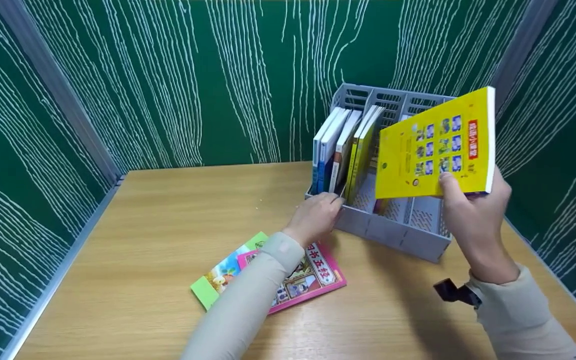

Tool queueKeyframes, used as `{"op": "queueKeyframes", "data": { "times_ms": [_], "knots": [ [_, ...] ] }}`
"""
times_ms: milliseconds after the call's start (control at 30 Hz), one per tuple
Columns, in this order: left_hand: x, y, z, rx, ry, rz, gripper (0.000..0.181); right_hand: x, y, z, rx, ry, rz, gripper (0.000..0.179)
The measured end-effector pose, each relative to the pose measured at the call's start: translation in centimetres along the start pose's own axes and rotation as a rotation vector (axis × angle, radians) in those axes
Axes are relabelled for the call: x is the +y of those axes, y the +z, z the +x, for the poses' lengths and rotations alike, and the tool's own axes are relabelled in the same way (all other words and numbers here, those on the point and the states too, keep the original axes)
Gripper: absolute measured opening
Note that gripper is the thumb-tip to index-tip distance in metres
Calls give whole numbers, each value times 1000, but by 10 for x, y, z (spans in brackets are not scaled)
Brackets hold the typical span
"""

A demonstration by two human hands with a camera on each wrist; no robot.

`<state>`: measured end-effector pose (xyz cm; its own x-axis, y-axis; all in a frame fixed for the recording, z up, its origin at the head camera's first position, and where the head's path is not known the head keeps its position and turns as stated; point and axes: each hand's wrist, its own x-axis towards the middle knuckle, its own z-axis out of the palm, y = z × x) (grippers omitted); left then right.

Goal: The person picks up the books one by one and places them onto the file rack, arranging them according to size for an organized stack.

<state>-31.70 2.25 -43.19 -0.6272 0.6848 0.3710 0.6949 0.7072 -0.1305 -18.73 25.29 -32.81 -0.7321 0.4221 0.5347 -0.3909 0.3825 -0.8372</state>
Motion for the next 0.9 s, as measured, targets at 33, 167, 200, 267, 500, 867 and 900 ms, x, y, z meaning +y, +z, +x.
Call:
{"op": "queueKeyframes", "data": {
  "times_ms": [33, 167, 200, 267, 500, 867, 900],
  "knots": [
    [1, 2, 2, -4, -3, 2, 25, 0, 0, -1, 14, -25, -8, 51],
    [2, 8, 6, -26, -38, 17, 23, 1, -1, -3, 63, -89, -28, 50],
    [2, 9, 6, -37, -53, 16, 23, 2, -1, -3, 73, -98, -32, 51],
    [1, 11, 6, -60, -83, 11, 23, 2, -3, -3, 91, -110, -36, 51],
    [-7, 17, 5, -129, -154, -7, 28, 1, -8, 0, 151, -136, -80, 54],
    [-9, 21, 9, -185, -136, 27, 35, 24, -7, 13, 157, -48, -294, 54],
    [-9, 21, 10, -185, -135, 37, 35, 27, -7, 14, 146, -39, -311, 54]
  ]
}}
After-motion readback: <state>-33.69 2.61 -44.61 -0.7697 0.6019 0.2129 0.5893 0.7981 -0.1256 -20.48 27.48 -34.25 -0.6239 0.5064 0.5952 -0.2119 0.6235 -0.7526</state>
